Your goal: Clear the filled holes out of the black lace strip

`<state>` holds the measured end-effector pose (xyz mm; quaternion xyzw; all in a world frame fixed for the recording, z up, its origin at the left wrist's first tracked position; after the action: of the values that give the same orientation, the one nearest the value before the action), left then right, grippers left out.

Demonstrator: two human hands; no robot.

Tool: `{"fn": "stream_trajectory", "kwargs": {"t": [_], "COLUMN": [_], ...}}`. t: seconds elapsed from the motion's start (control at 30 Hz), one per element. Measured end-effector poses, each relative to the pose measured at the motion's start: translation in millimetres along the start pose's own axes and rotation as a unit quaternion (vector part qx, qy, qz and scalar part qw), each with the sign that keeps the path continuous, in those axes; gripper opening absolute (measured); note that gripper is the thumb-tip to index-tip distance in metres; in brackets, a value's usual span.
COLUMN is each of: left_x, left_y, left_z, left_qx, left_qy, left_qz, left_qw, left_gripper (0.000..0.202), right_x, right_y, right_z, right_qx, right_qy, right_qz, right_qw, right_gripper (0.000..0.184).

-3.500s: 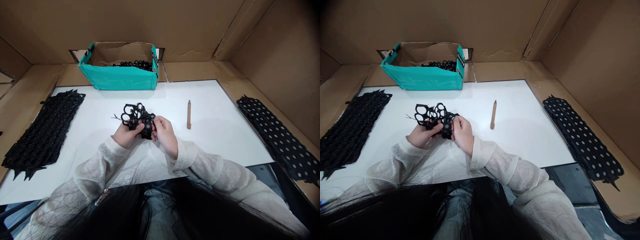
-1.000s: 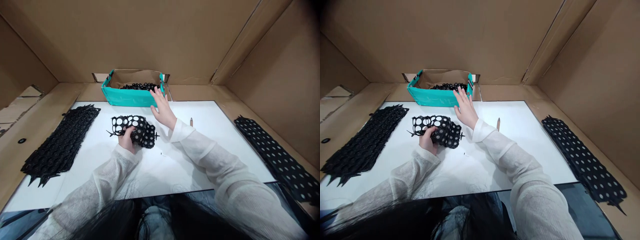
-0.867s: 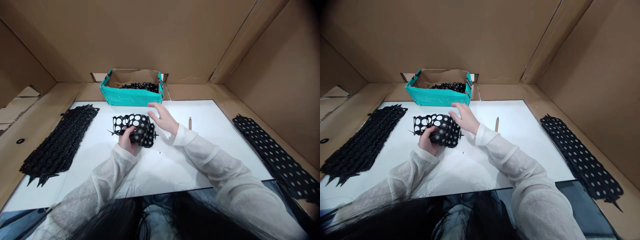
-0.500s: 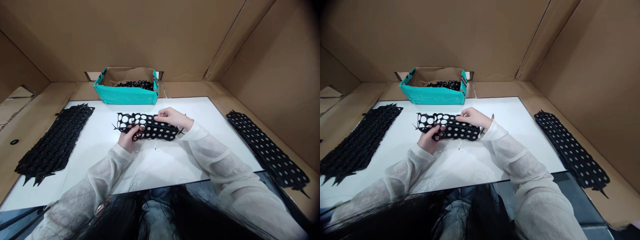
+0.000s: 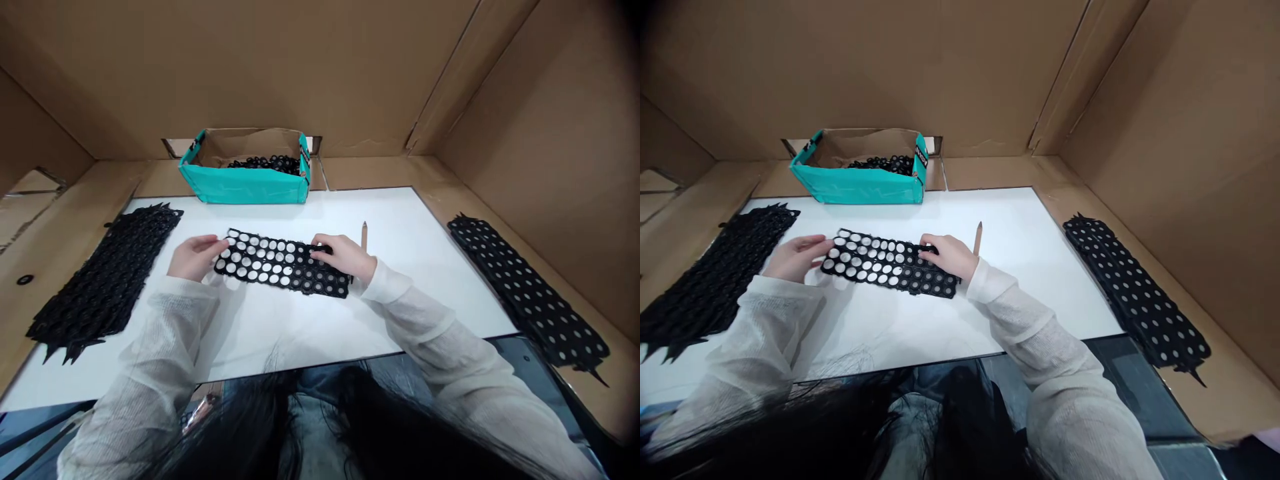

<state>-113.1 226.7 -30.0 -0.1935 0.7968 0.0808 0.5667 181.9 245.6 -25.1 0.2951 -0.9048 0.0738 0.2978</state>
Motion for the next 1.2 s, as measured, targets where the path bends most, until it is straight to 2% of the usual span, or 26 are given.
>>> {"fn": "stream_trajectory", "kwargs": {"t": [0.03, 0.07, 0.1, 0.13, 0.17, 0.23, 0.27, 0.3, 0.33, 0.37, 0.4, 0.47, 0.57, 0.67, 0.73, 0.83, 1.2], "left_x": [-11.7, -27.0, -45.3, -62.8, -76.2, -89.2, -87.6, -82.5, -76.0, -69.3, -62.4, -51.6, -42.3, -37.7, -36.5, -36.1, -38.3], "left_y": [-1.2, -6.9, -14.4, -22.5, -24.3, -21.8, -23.3, -26.3, -28.1, -29.1, -29.3, -28.2, -26.8, -26.8, -28.1, -31.6, -40.3], "left_z": [-14.3, -24.8, -26.0, -20.3, -3.4, 52.6, 82.1, 107.1, 124.9, 137.5, 145.7, 150.9, 145.8, 142.2, 143.0, 146.6, 148.6], "left_qx": [-0.094, -0.189, -0.244, -0.27, -0.22, 0.005, 0.12, 0.209, 0.26, 0.287, 0.303, 0.306, 0.294, 0.292, 0.301, 0.327, 0.34], "left_qy": [0.039, 0.073, 0.103, 0.115, 0.128, 0.18, 0.21, 0.24, 0.262, 0.279, 0.292, 0.292, 0.265, 0.229, 0.194, 0.145, 0.131], "left_qz": [0.051, 0.112, 0.19, 0.27, 0.324, 0.369, 0.367, 0.36, 0.348, 0.338, 0.327, 0.312, 0.3, 0.289, 0.28, 0.268, 0.273], "left_qw": [0.993, 0.973, 0.945, 0.917, 0.911, 0.912, 0.898, 0.877, 0.862, 0.852, 0.846, 0.851, 0.868, 0.882, 0.891, 0.895, 0.89], "left_gripper": [0.042, 0.043, 0.044, 0.042, 0.034, 0.022, 0.021, 0.019, 0.018, 0.018, 0.018, 0.019, 0.02, 0.022, 0.022, 0.022, 0.022], "right_x": [0.4, 1.3, 2.5, 3.8, 4.8, 4.8, 3.8, 2.4, 1.1, 0.1, -0.3, 2.6, 16.0, 24.3, 21.4, 15.9, 11.7], "right_y": [0.3, 0.7, 1.1, 1.6, 2.2, 3.7, 4.6, 5.5, 6.3, 7.0, 7.4, 6.9, 3.5, 0.1, 0.8, 3.2, 3.9], "right_z": [1.3, 2.2, 2.9, 3.4, 3.6, 3.9, 4.4, 5.2, 6.4, 7.7, 8.8, 8.9, 5.8, 4.8, 9.9, 20.4, 24.8], "right_qx": [0.003, 0.004, 0.004, 0.002, -0.003, -0.016, -0.021, -0.023, -0.022, -0.022, -0.024, -0.046, -0.113, -0.165, -0.154, -0.118, -0.154], "right_qy": [-0.01, -0.017, -0.022, -0.026, -0.031, -0.046, -0.052, -0.056, -0.058, -0.059, -0.062, -0.079, -0.105, -0.054, 0.023, 0.098, 0.129], "right_qz": [-0.001, -0.007, -0.016, -0.026, -0.035, -0.039, -0.034, -0.027, -0.019, -0.012, -0.004, 0.004, -0.008, 0.0, 0.025, 0.044, 0.054], "right_qw": [1.0, 1.0, 1.0, 0.999, 0.999, 0.998, 0.998, 0.998, 0.998, 0.998, 0.998, 0.996, 0.988, 0.985, 0.987, 0.987, 0.978], "right_gripper": [0.017, 0.017, 0.017, 0.016, 0.016, 0.015, 0.015, 0.015, 0.015, 0.015, 0.014, 0.013, 0.017, 0.021, 0.018, 0.024, 0.01]}}
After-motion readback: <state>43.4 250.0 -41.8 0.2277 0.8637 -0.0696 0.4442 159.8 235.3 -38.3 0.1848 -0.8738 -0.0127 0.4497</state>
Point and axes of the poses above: each hand's wrist, its own y-axis towards the middle knuckle, its own z-axis out of the palm, x = y × z, the point moved 7 cm from there along y, towards the middle knuckle, and after that the axes turned 4 degrees about x, right-handed, at the moved point
